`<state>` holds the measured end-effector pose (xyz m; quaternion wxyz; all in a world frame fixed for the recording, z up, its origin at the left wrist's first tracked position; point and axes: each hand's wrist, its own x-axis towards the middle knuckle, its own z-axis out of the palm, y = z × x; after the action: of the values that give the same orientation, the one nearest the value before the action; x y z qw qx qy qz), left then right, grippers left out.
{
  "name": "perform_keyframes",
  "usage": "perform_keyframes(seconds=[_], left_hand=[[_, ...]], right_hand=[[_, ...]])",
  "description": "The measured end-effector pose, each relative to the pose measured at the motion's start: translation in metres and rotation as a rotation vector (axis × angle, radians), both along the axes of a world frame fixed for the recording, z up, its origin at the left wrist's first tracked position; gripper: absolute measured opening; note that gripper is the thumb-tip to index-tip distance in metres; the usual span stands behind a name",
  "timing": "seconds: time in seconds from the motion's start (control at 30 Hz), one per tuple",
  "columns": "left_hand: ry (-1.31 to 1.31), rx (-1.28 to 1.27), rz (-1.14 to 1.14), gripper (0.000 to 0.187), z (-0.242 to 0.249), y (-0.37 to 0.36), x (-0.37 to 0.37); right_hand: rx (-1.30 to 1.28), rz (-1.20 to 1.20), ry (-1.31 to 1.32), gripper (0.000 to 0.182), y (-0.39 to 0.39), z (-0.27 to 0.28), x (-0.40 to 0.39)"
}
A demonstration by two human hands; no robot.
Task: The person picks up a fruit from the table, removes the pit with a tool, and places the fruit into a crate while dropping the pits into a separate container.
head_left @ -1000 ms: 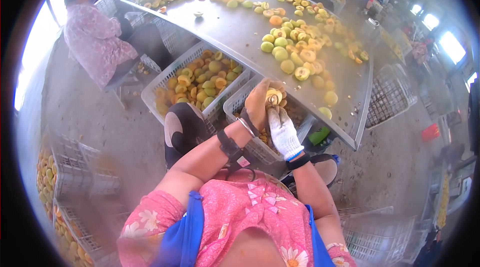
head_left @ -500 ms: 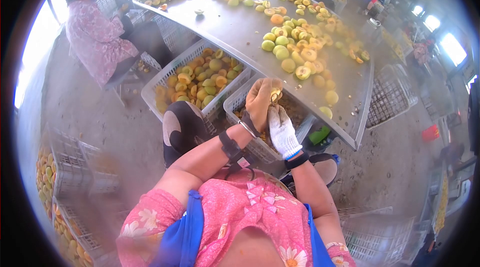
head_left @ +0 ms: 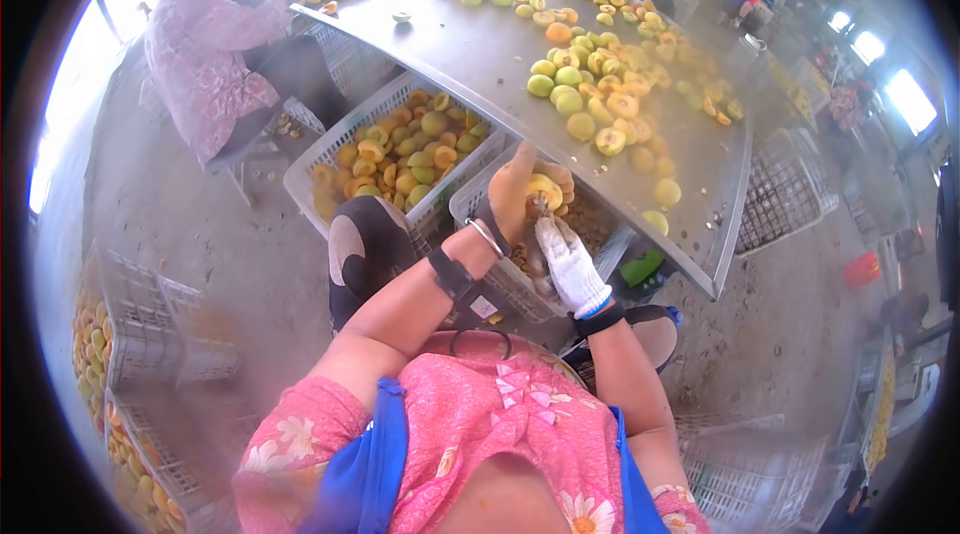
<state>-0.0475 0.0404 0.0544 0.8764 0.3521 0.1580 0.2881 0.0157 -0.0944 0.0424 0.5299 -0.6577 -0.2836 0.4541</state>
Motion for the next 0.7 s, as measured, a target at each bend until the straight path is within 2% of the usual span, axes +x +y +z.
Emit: perform_keyframes(seconds=[0.07,0.1,0.2,0.27,0.3,0.33,0.4,0.43,0.47,0.53,0.6,0.7], left_hand=[[0.014,0.353,0.166,0.056,-0.025,0.002,0.014],[-0.01,0.416,0.26,0.059,-0.022,-0.005,0.019],[0.008,0.299,0.165,0.058,-0.01,-0.008,0.013],[-0.076,0.063,-0.129,0.057,0.006,-0.003,-0.002],[-0.116,-0.056,-0.276,0.057,0.01,0.0,-0.006],[-0.097,0.035,-0.267,0.057,0.008,0.002,-0.003],[-0.056,0.215,-0.246,0.057,-0.004,0.007,0.005],[0.074,0.507,-0.097,0.058,-0.01,0.007,0.012],[0.116,0.608,-0.114,0.058,-0.016,0.01,0.015],[0.2,0.808,-0.144,0.058,-0.016,0.013,0.014],[0.109,0.589,-0.245,0.058,-0.019,0.015,0.014],[-0.069,0.324,-0.391,0.057,-0.008,0.016,0.006]], right_hand=[[-0.018,-0.017,0.018,0.035,0.001,-0.002,0.002],[0.0,-0.032,-0.001,0.035,0.002,-0.004,0.001],[0.176,-0.061,-0.116,0.034,0.001,-0.015,-0.005],[0.242,0.001,-0.045,0.035,-0.006,-0.027,0.001],[0.129,0.024,0.067,0.036,-0.008,-0.014,0.002],[0.013,0.041,0.174,0.036,-0.011,-0.002,0.003],[0.018,0.116,0.15,0.034,-0.011,-0.012,0.01],[0.067,0.078,0.064,0.033,-0.011,-0.014,0.006],[0.117,0.041,-0.022,0.031,-0.009,-0.016,-0.001],[0.12,0.017,0.129,0.031,-0.009,-0.006,-0.007],[0.022,0.04,0.613,0.033,-0.011,0.01,-0.01],[0.104,0.191,1.074,0.037,-0.004,-0.008,-0.001]])
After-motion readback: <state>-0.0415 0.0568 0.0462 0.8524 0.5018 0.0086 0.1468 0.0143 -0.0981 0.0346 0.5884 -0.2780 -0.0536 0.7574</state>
